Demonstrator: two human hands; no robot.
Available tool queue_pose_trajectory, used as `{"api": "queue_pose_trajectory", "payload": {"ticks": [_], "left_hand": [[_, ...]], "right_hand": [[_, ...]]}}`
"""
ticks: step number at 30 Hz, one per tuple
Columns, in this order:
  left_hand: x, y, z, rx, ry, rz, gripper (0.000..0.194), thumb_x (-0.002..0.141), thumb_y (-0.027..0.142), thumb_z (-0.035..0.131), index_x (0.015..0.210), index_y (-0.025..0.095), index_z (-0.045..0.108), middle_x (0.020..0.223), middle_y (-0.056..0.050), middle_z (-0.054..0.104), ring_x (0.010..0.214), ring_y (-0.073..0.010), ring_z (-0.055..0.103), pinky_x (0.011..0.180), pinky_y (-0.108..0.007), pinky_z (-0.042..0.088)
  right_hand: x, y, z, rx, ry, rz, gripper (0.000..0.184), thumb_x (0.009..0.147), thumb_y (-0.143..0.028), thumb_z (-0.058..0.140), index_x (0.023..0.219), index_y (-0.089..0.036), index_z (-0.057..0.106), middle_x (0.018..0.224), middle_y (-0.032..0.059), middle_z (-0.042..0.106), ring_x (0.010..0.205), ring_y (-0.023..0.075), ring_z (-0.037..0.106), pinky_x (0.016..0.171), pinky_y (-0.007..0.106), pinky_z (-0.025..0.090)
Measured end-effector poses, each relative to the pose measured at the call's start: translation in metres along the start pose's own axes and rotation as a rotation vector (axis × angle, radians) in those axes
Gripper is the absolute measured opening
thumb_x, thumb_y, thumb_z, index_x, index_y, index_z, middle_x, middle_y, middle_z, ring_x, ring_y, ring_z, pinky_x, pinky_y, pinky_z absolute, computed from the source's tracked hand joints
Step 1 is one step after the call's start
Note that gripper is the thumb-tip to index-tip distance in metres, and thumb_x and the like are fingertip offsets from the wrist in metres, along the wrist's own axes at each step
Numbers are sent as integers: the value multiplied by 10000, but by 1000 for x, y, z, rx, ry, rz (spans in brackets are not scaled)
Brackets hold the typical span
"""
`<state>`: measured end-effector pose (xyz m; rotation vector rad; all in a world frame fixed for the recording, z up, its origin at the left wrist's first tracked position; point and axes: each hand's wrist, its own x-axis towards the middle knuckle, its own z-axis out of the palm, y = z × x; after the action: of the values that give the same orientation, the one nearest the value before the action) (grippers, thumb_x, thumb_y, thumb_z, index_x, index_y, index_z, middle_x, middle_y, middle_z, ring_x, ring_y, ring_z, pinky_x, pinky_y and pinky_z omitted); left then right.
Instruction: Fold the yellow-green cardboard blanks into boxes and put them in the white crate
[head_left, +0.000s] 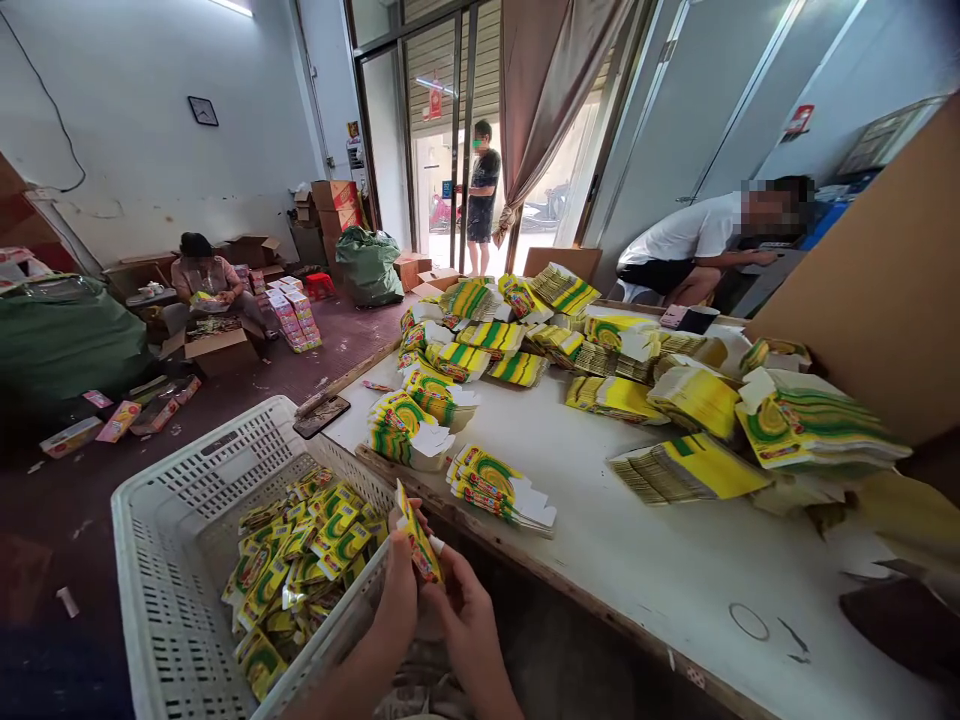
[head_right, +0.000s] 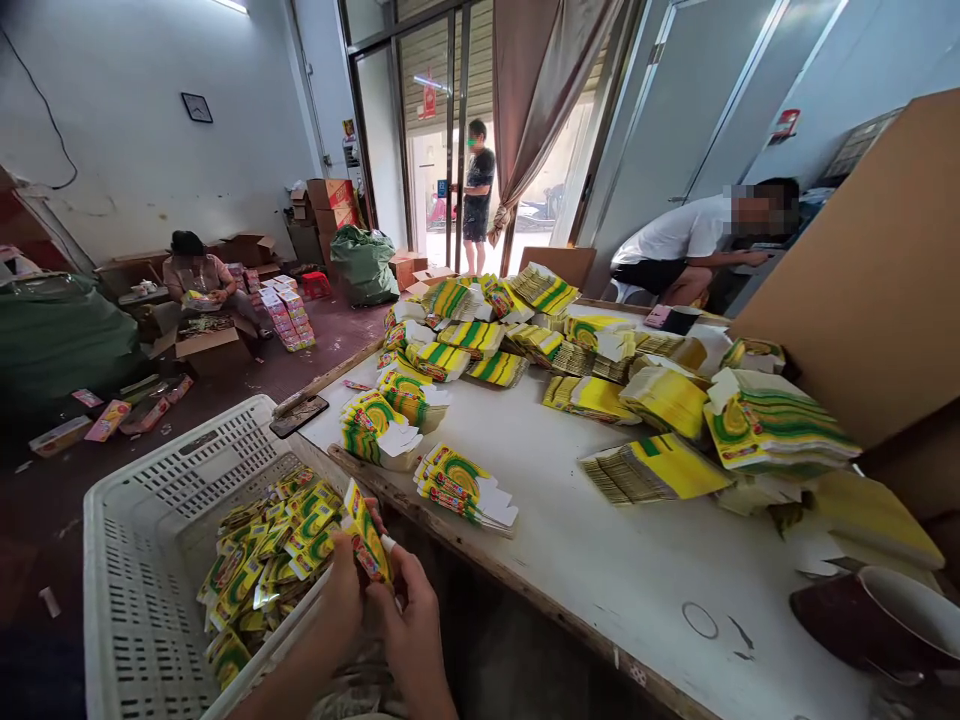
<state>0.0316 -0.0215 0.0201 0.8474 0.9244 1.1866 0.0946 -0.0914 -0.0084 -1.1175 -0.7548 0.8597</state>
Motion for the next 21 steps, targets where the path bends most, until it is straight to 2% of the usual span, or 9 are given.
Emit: {"api": "queue_pose_trajectory", "payload": {"ticks": [2,3,6,8,11,13,16,21], "left_hand": [[-2,1,1,-98,-116,3,740,632,844,611,968,193,714,911,-60,697,834,-208,627,754,-287,519],[-2,2,1,-108,-154,-17,720,640,826,628,963,190,722,904,-61,699,828,-205,626,755,-286,517],[1,4,-1,-17,-208,-82,494,674,640,762,830,172,728,793,-33,683,756,-174,602,720,-263,495],[3,3,-4,53,-200,-66,427,679,579,788,751,166,710,722,-12,657,712,-162,582,692,-255,482],[3,-1,-6,112,-162,-11,464,683,622,758,711,165,687,677,-2,632,660,-156,556,649,-254,471],[3,-3,-4,139,-136,25,495,675,648,749,662,163,652,632,12,594,607,-138,513,594,-237,446],[3,-3,-2,162,-127,38,503,664,641,764,612,165,610,590,29,554,572,-120,481,559,-217,428],[6,9,-6,182,-162,82,497,655,632,774,863,183,727,815,-31,719,749,-191,628,682,-263,515]], "right_hand": [[3,0,-4,38,28,-9,381,787,-348,718,1144,-216,717,1121,92,748,1006,251,698,891,348,564],[4,-1,-6,60,32,-12,399,787,-389,723,1146,-214,719,1129,98,749,1019,261,699,898,361,565],[7,-5,-10,110,39,0,430,778,-477,734,1121,-218,735,1115,101,757,1013,278,706,897,397,568],[7,-7,-10,123,35,7,436,775,-500,734,1112,-223,741,1083,96,763,982,279,709,878,403,572],[7,-8,-7,84,49,-18,424,773,-529,722,1056,-216,755,957,83,764,851,253,701,772,355,582],[8,-7,-7,14,90,-58,379,777,-538,708,942,-201,764,833,58,730,746,218,661,687,303,562],[8,-6,-12,-100,148,-119,340,808,-523,677,782,-189,733,732,26,650,684,181,600,640,256,515],[8,-10,-23,-195,42,-132,334,839,-502,651,771,-188,745,742,33,631,694,185,591,637,252,501]]}}
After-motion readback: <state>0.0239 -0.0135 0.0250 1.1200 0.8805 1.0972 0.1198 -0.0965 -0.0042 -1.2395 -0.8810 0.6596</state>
